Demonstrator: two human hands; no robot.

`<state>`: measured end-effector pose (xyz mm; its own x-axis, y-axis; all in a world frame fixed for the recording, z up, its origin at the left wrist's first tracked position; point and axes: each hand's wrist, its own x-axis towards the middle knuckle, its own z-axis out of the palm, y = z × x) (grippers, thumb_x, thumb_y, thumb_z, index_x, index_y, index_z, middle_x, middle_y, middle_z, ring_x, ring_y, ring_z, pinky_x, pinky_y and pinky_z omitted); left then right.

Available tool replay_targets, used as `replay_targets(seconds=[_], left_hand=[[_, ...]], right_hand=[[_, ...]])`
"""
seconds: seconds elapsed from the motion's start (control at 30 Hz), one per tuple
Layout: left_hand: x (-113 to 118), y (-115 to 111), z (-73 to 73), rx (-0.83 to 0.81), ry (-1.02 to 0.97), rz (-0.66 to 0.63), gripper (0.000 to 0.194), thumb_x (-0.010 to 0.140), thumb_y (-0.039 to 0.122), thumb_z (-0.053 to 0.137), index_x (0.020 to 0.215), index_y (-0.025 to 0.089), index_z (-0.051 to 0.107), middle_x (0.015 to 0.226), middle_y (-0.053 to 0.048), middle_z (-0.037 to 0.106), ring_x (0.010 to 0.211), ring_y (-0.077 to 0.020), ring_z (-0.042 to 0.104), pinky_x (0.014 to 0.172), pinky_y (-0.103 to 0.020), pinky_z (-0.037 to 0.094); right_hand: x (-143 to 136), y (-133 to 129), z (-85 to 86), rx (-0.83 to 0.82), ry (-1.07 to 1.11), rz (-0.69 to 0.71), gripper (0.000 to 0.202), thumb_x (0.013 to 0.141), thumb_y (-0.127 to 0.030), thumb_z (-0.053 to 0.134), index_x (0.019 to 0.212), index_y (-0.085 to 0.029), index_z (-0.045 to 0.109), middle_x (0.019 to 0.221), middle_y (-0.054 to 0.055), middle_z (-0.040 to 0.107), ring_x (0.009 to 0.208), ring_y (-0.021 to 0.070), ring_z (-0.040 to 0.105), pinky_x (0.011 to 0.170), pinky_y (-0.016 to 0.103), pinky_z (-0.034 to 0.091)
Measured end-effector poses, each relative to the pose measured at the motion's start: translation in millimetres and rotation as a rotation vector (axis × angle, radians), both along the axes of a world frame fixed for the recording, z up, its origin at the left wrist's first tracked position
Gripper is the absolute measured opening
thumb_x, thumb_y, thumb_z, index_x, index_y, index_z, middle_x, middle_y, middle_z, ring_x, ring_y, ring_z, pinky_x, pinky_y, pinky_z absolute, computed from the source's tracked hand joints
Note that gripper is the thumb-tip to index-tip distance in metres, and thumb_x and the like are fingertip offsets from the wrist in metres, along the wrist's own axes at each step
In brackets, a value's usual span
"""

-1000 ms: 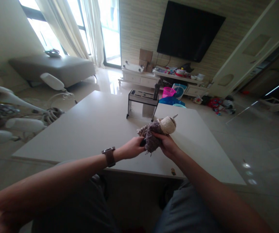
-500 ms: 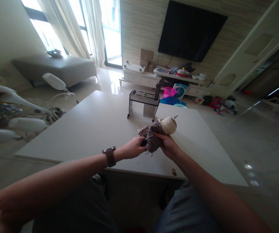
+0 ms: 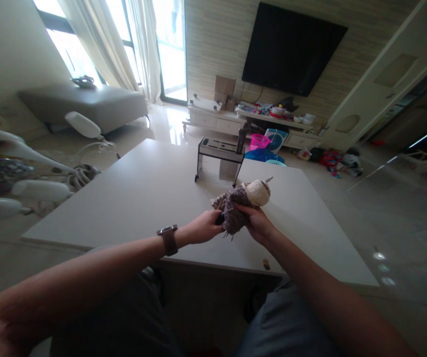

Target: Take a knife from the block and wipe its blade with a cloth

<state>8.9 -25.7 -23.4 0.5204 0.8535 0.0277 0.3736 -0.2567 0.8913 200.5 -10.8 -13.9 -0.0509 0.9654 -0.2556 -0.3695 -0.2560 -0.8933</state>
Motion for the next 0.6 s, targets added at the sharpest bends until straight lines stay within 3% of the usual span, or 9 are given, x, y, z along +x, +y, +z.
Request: replay_targets(seconds=[0.6], left_hand=[[-1.1, -0.2, 1.0, 0.014, 0.019, -0.015, 0.036, 0.089, 0.044, 0.067, 0.097, 0.010, 0.077, 0.085, -0.007, 0.075, 0.077, -0.0193, 0.062, 0.072, -0.027, 0.052]], right_hand=[[-0.6, -1.1, 0.9, -0.017, 0.012, -0.006, 0.049, 0.056, -0.021, 0.095, 0.101, -0.021, 0.076, 0.105, 0.002, 0.083, 0.094, 0.0208, 0.076, 0.083, 0.030, 0.061]])
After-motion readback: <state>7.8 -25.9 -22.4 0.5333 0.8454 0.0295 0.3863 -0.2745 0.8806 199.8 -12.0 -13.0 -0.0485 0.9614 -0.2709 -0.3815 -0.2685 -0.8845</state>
